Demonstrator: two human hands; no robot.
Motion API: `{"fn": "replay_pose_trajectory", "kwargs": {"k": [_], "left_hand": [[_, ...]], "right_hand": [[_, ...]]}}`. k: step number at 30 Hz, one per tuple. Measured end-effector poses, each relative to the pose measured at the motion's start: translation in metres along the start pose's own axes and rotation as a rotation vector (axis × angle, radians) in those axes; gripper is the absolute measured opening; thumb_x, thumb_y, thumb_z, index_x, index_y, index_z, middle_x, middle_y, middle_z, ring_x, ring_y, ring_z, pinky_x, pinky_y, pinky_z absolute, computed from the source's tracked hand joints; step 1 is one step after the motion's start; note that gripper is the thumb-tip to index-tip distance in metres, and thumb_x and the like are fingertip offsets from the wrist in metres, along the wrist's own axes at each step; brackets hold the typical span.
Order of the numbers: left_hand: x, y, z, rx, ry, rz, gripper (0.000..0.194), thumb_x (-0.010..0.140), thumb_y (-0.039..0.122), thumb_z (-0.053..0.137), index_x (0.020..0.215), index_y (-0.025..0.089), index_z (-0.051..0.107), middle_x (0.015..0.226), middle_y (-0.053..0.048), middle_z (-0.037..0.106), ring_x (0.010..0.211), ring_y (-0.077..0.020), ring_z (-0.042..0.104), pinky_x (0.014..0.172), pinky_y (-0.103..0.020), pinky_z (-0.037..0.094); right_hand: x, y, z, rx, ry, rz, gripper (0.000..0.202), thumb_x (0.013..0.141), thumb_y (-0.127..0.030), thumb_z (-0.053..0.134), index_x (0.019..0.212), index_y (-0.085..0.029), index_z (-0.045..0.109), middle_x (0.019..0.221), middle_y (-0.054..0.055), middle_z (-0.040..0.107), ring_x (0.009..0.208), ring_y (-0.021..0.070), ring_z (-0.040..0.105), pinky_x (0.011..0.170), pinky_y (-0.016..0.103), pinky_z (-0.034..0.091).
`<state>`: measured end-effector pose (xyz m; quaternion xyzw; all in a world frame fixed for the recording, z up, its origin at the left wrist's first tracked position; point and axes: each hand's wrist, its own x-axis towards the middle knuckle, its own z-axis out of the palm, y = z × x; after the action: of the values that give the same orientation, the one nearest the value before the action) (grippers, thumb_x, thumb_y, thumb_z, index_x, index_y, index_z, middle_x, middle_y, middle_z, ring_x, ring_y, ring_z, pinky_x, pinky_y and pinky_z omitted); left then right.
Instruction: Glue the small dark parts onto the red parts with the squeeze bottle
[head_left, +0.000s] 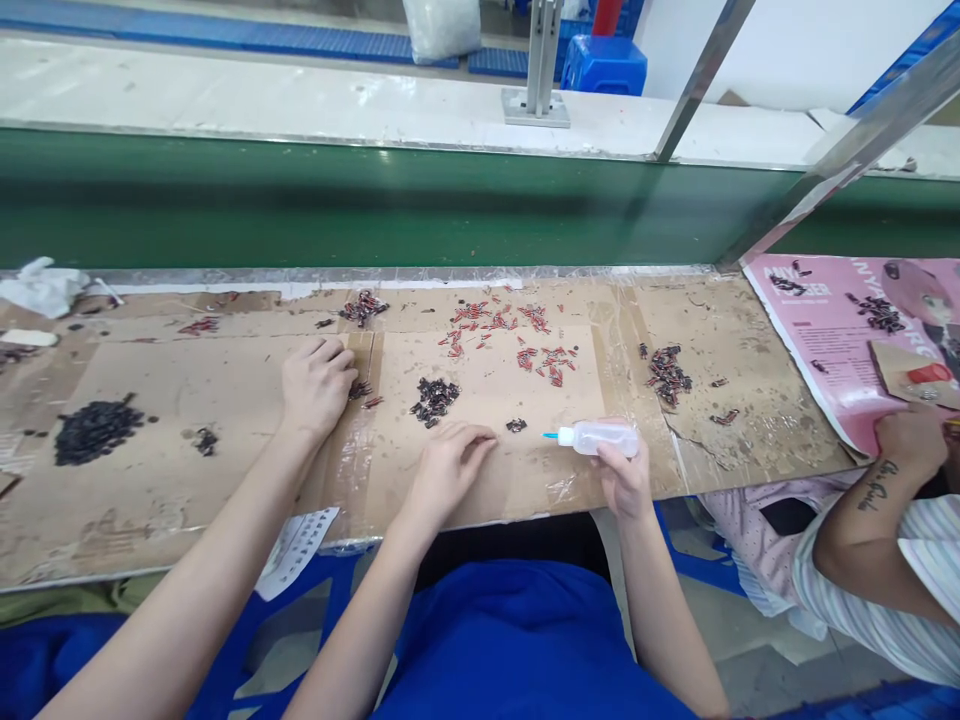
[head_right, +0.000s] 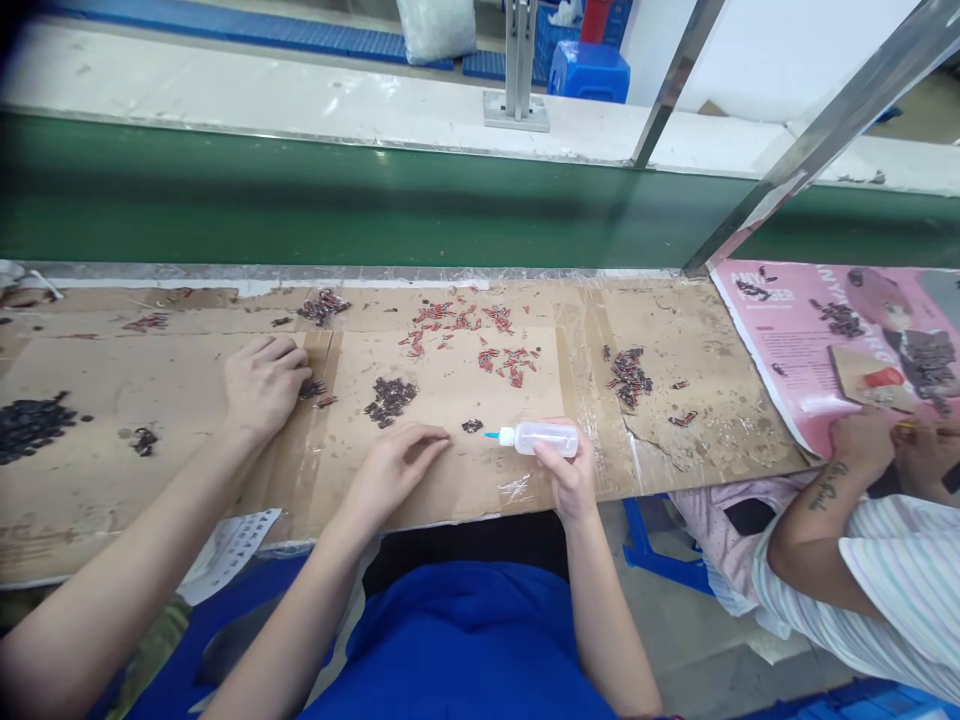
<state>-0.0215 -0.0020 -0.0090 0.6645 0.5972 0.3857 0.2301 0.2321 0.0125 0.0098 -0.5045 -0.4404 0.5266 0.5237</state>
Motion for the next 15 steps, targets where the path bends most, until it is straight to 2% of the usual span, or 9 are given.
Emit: {"fn": "replay_pose_trajectory", "kwargs": {"k": [1, 3, 7, 11, 15], "left_hand": [[-0.011, 0.006, 0.012, 0.037, 0.016, 0.010, 0.012, 0.086, 0.030, 0.060, 0.081, 0.023, 0.068, 0.081, -0.003, 0.070, 0.081, -0.0214, 0.062, 0.079, -0.037, 0.051], [-0.026, 0.011, 0.026, 0.104, 0.091, 0.014, 0.012, 0.086, 0.030, 0.061, 0.081, 0.023, 0.070, 0.082, -0.004, 0.071, 0.084, -0.0220, 0.061, 0.081, -0.038, 0.051], [-0.029, 0.006, 0.021, 0.129, 0.141, 0.034, 0.009, 0.084, 0.029, 0.064, 0.087, 0.023, 0.071, 0.086, -0.005, 0.072, 0.090, -0.0227, 0.062, 0.085, -0.039, 0.052], [-0.028, 0.006, 0.019, 0.058, 0.113, 0.036, 0.013, 0.086, 0.024, 0.062, 0.096, 0.023, 0.070, 0.091, -0.004, 0.074, 0.094, -0.0215, 0.064, 0.088, -0.039, 0.054], [-0.031, 0.006, 0.023, -0.049, 0.146, -0.059, 0.012, 0.084, 0.026, 0.064, 0.093, 0.023, 0.071, 0.089, -0.004, 0.074, 0.089, -0.0197, 0.067, 0.084, -0.037, 0.057]], "right_hand": [[-0.001, 0.002, 0.004, 0.053, 0.023, 0.032, 0.033, 0.063, -0.046, 0.073, 0.080, -0.019, 0.064, 0.069, 0.002, 0.065, 0.054, 0.0130, 0.054, 0.045, 0.024, 0.038], [-0.003, 0.007, 0.015, 0.129, 0.062, 0.080, 0.031, 0.063, -0.043, 0.072, 0.079, -0.019, 0.063, 0.066, 0.000, 0.062, 0.052, 0.0113, 0.050, 0.043, 0.022, 0.034], [-0.009, 0.013, 0.036, 0.140, 0.119, 0.095, 0.027, 0.064, -0.039, 0.072, 0.080, -0.019, 0.064, 0.061, -0.003, 0.058, 0.048, 0.0089, 0.046, 0.044, 0.021, 0.035], [-0.013, 0.015, 0.050, -0.019, 0.118, 0.068, 0.025, 0.065, -0.039, 0.074, 0.076, -0.018, 0.067, 0.069, 0.003, 0.069, 0.061, 0.0161, 0.062, 0.059, 0.028, 0.049], [-0.012, 0.016, 0.056, -0.149, 0.091, 0.038, 0.025, 0.066, -0.041, 0.074, 0.071, -0.018, 0.067, 0.068, 0.005, 0.072, 0.064, 0.0200, 0.066, 0.059, 0.030, 0.052]]}}
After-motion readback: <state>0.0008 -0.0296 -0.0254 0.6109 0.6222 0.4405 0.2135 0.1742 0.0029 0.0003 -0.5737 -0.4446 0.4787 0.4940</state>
